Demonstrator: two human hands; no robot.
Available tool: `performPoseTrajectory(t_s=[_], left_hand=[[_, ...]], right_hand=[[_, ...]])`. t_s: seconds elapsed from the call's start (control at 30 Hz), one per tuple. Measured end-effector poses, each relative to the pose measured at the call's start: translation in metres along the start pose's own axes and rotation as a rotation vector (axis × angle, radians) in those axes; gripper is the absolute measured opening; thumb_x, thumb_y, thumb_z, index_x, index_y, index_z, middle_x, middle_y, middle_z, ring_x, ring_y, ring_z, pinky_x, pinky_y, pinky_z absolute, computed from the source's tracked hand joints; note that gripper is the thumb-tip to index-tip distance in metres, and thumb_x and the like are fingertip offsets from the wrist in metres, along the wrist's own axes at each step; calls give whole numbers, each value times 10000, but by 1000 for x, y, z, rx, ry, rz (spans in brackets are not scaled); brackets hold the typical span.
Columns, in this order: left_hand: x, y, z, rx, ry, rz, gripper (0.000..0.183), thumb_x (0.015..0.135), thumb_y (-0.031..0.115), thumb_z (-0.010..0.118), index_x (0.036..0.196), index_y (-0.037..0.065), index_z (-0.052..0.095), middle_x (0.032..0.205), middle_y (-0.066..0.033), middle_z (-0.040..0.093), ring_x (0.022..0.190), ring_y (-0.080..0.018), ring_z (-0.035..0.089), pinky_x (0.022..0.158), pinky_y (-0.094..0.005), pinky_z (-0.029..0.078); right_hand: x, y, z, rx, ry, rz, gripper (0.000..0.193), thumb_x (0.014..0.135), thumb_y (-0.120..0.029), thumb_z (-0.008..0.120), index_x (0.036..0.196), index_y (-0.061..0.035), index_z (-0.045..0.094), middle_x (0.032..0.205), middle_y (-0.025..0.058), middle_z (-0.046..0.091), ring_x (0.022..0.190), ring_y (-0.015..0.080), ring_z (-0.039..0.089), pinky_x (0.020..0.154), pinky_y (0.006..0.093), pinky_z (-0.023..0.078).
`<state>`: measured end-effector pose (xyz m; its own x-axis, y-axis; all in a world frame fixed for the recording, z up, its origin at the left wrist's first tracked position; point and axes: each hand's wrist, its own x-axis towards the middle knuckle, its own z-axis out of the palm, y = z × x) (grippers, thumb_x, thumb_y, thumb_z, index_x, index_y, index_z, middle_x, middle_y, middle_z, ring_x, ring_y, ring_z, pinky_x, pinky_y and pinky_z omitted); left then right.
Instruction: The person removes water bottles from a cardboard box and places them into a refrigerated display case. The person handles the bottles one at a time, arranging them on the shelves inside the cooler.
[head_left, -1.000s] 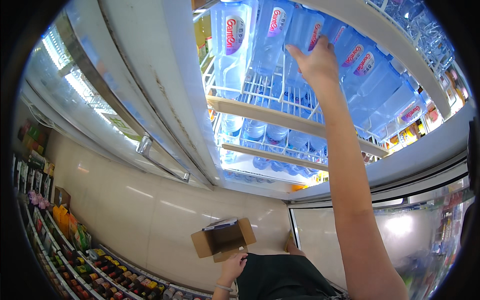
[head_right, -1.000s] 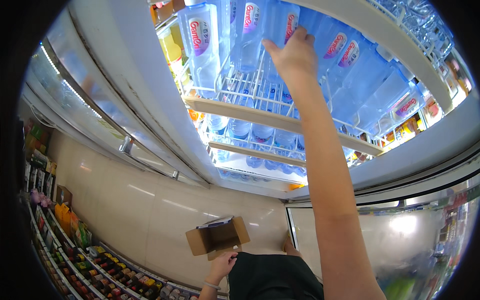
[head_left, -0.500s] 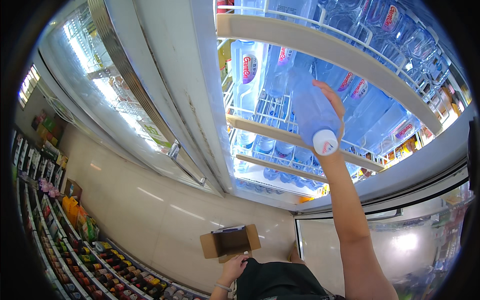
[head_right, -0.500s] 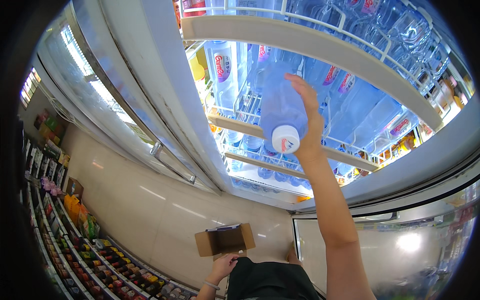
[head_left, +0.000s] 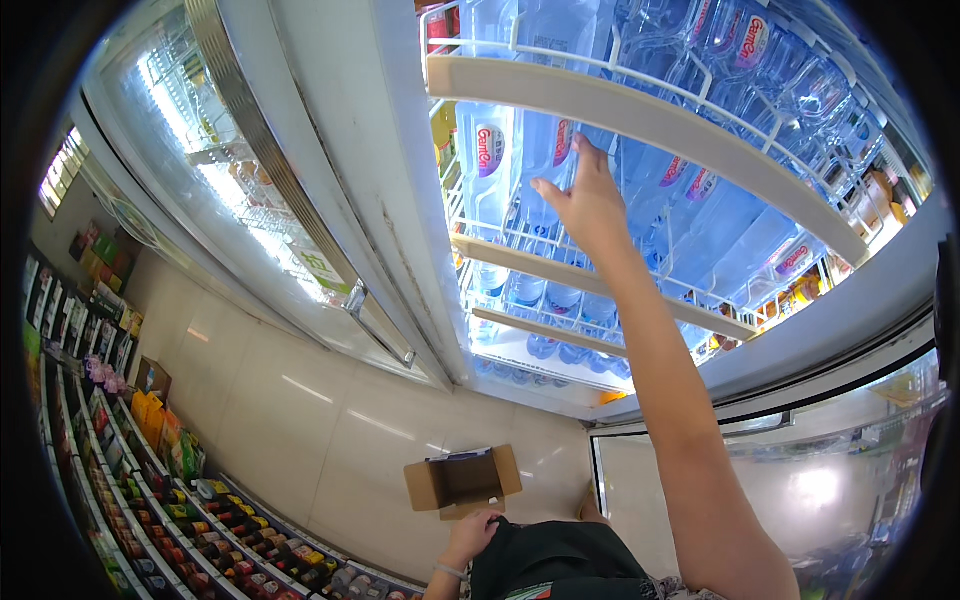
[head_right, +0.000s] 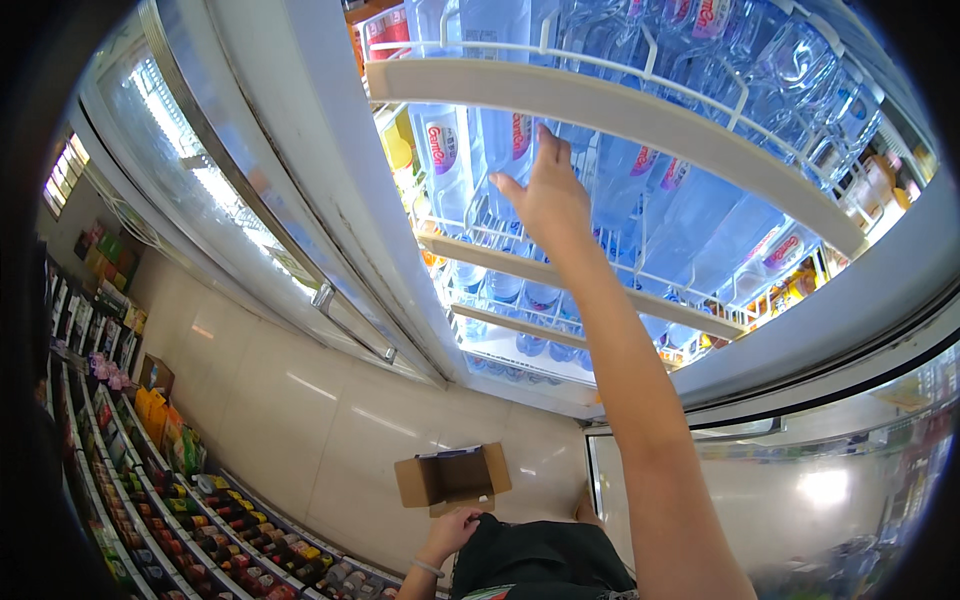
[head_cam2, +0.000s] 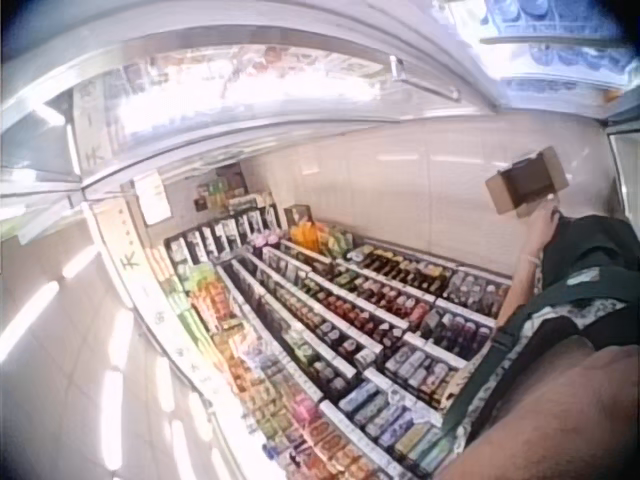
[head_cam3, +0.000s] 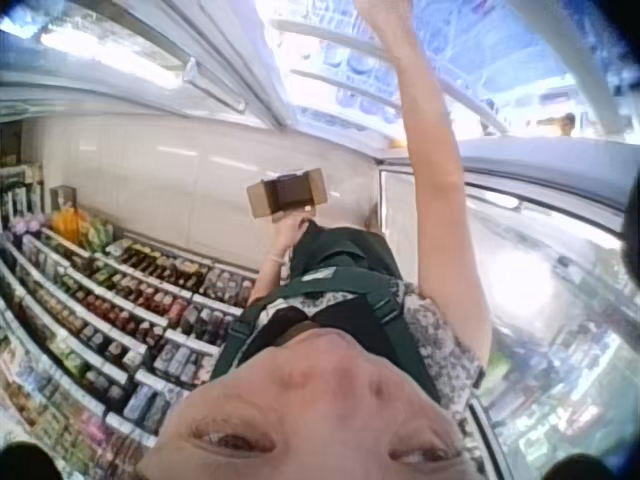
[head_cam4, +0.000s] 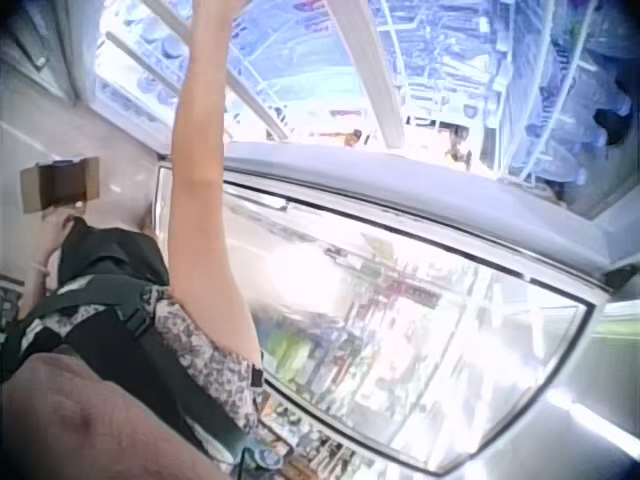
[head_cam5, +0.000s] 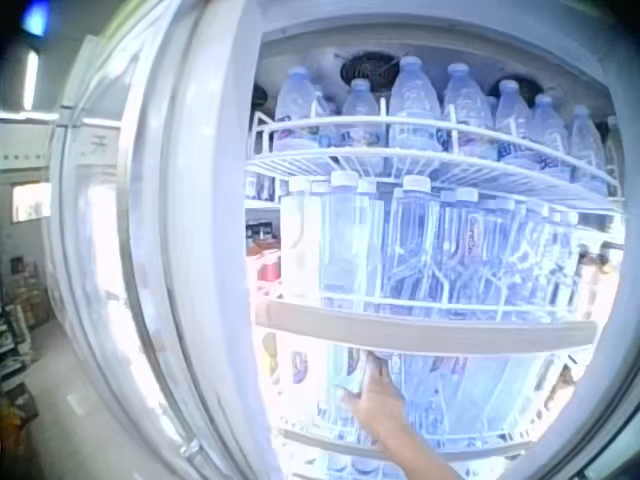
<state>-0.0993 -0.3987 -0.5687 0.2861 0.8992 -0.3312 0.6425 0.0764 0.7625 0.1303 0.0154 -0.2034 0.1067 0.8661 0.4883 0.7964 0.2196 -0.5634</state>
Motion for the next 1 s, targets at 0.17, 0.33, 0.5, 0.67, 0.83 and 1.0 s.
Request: performPoseTrajectory(t_s=[0.17, 0.33, 0.5, 0.67, 0.83, 1.0], left_hand=[[-1, 3, -5, 13, 5, 66, 223, 907, 217, 652, 1117, 144, 670, 1035, -86, 694, 959, -318, 678, 799, -421, 556], [22, 35, -49, 56, 15, 190, 207, 917, 228, 638, 1106, 148, 669, 1049, -60, 689, 957, -296, 678, 783, -411, 559], [32, 43, -105, 76, 44, 236, 223, 903, 209, 661, 1118, 154, 679, 1021, -58, 694, 898, -266, 691, 763, -383, 565], [20, 21, -143, 5, 59, 129, 242, 889, 195, 692, 1126, 148, 692, 1004, -61, 702, 842, -231, 707, 741, -353, 568], [29, 31, -149, 1, 81, 100, 253, 890, 189, 704, 1138, 143, 697, 1018, -55, 705, 835, -217, 712, 735, -336, 566], [52, 88, -145, -233, 112, 182, 260, 916, 168, 689, 1168, 106, 679, 993, -88, 694, 791, -231, 697, 710, -329, 559]], right_hand=[[-43, 18, -32, 99, 257, -239, 483, 923, -226, 673, 1356, -66, 529, 1320, 133, 552, 1102, 279, 627, 913, 394, 518], [-4, 44, -18, 520, 184, -20, 387, 996, -240, 592, 1331, -50, 555, 1343, 108, 574, 1151, 212, 587, 984, 341, 465], [80, 84, 10, 514, 273, 196, 414, 1022, -288, 551, 1359, -47, 556, 1364, 101, 590, 1171, 240, 578, 1039, 360, 421], [132, 103, 19, 249, 382, 282, 415, 1013, -284, 556, 1341, -30, 566, 1296, 177, 623, 1184, 352, 583, 1041, 420, 418], [161, 105, 10, 22, 307, 292, 417, 1014, -286, 556, 1343, -30, 562, 1271, 176, 631, 1194, 352, 579, 1037, 423, 418], [177, 107, -2, -83, 250, 260, 419, 1015, -288, 555, 1345, -30, 558, 1246, 175, 640, 1203, 351, 576, 1034, 426, 419]])
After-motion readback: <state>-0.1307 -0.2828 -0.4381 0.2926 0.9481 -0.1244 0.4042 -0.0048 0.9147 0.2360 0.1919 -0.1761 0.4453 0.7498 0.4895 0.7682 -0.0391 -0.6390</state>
